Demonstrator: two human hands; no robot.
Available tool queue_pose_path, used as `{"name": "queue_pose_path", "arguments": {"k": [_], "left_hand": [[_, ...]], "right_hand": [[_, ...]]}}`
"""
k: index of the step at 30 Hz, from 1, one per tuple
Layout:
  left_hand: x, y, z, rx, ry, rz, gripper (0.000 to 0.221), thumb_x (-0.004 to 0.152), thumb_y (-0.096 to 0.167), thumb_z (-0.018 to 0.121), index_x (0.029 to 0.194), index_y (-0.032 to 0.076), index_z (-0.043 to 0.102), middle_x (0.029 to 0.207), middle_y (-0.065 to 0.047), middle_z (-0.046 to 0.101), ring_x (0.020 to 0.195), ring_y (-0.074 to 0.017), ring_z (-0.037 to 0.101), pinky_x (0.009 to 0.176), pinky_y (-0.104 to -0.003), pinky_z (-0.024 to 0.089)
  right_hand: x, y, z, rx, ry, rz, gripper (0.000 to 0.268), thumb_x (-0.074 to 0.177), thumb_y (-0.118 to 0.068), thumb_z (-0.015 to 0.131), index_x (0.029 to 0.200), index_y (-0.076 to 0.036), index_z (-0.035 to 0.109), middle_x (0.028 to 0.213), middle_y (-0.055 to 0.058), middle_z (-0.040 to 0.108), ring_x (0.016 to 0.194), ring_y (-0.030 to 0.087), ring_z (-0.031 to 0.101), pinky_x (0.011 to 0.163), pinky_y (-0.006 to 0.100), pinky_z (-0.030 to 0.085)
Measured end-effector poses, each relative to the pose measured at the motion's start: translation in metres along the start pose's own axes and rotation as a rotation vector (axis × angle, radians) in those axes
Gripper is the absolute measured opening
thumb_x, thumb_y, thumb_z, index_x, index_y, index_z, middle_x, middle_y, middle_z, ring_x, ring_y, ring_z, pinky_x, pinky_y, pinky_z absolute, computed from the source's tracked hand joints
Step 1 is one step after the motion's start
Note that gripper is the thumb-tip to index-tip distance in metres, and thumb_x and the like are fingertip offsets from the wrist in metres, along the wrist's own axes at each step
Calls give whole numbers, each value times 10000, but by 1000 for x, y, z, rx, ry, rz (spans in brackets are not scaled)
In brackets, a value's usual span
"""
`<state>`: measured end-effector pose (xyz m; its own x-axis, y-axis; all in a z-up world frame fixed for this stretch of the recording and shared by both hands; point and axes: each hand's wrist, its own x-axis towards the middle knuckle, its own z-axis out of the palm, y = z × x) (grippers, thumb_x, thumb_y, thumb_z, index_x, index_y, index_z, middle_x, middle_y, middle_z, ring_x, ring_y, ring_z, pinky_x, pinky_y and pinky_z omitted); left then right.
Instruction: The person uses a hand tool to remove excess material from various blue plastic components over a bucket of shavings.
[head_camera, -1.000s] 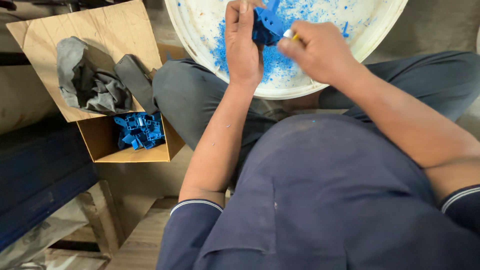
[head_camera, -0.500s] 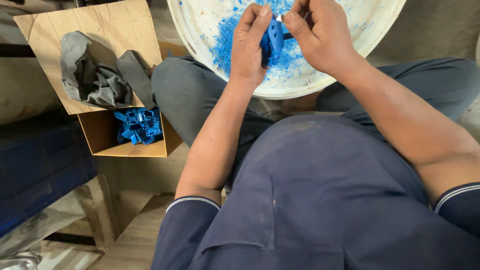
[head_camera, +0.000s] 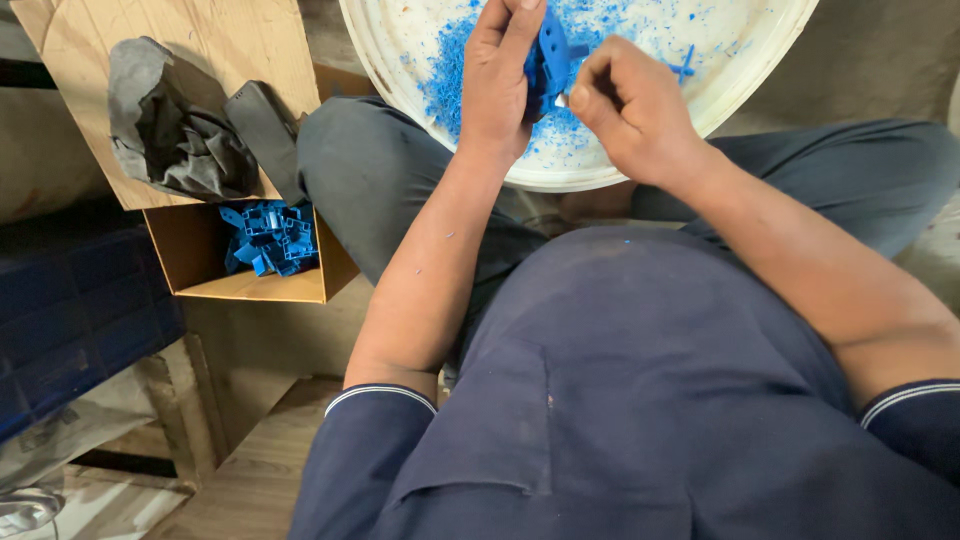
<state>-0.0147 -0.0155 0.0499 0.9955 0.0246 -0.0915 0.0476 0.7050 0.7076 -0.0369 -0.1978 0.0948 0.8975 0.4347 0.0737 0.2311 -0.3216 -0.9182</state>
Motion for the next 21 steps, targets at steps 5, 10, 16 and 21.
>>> {"name": "queue_pose_path", "arguments": {"k": [5, 10, 16, 21], "left_hand": [[-1, 4, 2, 7, 105, -24, 175, 1098, 216, 650, 1070, 44, 643, 773, -15, 598, 541, -98, 493, 463, -298, 345], [2, -2, -2, 101, 136, 40, 196, 992, 181, 724, 1099, 37, 646, 972, -15, 670, 788, -82, 600, 690, -280, 470], [4, -15, -14, 171, 187, 90, 243, 991, 168, 768, 1121, -8, 664, 1064, -40, 671, 920, -104, 575, 845, -310, 477], [3, -13, -13, 205, 191, 77, 267, 987, 201, 779, 1112, -4, 664, 1027, -32, 666, 857, -90, 558, 768, -296, 470]], "right_hand": [[2, -2, -5, 4, 1, -22, 326, 1106, -285, 732, 1177, -25, 549, 797, 32, 576, 692, 120, 523, 652, 284, 410], [6, -6, -6, -374, 85, -183, 400, 1004, -326, 851, 1186, -37, 642, 854, 45, 632, 816, 219, 575, 769, 371, 462], [8, 2, -3, -548, 78, -252, 444, 999, -432, 815, 1139, -39, 666, 819, 48, 586, 928, 291, 519, 813, 435, 434], [9, 7, -3, -592, 67, -274, 458, 1052, -461, 807, 1127, -31, 666, 834, 54, 583, 924, 294, 517, 819, 434, 439]]}}
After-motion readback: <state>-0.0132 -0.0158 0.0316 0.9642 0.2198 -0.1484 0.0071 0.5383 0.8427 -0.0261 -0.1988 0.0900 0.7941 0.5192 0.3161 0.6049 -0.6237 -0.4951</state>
